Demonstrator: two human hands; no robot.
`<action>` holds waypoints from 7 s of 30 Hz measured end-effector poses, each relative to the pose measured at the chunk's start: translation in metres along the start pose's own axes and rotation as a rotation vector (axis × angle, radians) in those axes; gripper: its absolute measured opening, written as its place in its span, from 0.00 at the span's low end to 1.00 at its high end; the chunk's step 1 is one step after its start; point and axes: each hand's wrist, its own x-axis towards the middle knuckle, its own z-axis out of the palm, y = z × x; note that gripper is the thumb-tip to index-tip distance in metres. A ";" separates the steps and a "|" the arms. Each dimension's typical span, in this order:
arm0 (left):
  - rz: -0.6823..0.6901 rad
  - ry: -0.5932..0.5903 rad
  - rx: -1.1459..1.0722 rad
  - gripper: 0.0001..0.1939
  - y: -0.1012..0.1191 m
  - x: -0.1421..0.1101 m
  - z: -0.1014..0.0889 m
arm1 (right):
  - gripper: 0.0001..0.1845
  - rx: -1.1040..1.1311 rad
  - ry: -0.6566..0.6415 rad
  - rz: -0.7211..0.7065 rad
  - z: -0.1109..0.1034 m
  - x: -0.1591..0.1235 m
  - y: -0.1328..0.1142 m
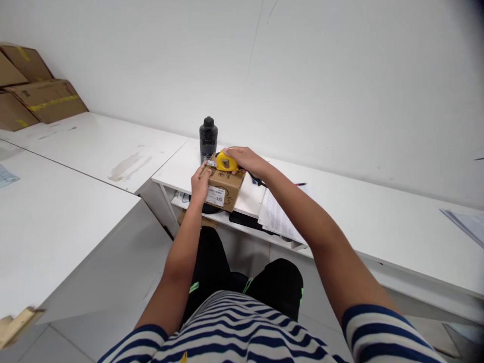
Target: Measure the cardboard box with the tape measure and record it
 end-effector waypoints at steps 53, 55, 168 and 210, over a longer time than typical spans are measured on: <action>-0.017 -0.009 0.058 0.34 0.002 -0.011 0.016 | 0.22 -0.239 0.209 -0.294 0.042 0.015 -0.004; -0.013 0.006 0.110 0.31 0.004 -0.011 0.018 | 0.27 -0.211 0.234 -0.314 0.044 0.012 -0.004; -0.253 -0.675 0.414 0.23 -0.101 -0.083 0.156 | 0.21 0.053 0.952 0.114 -0.185 -0.153 0.236; -0.128 -0.531 0.271 0.25 -0.087 -0.107 0.151 | 0.21 -0.378 0.840 -0.054 -0.145 -0.161 0.214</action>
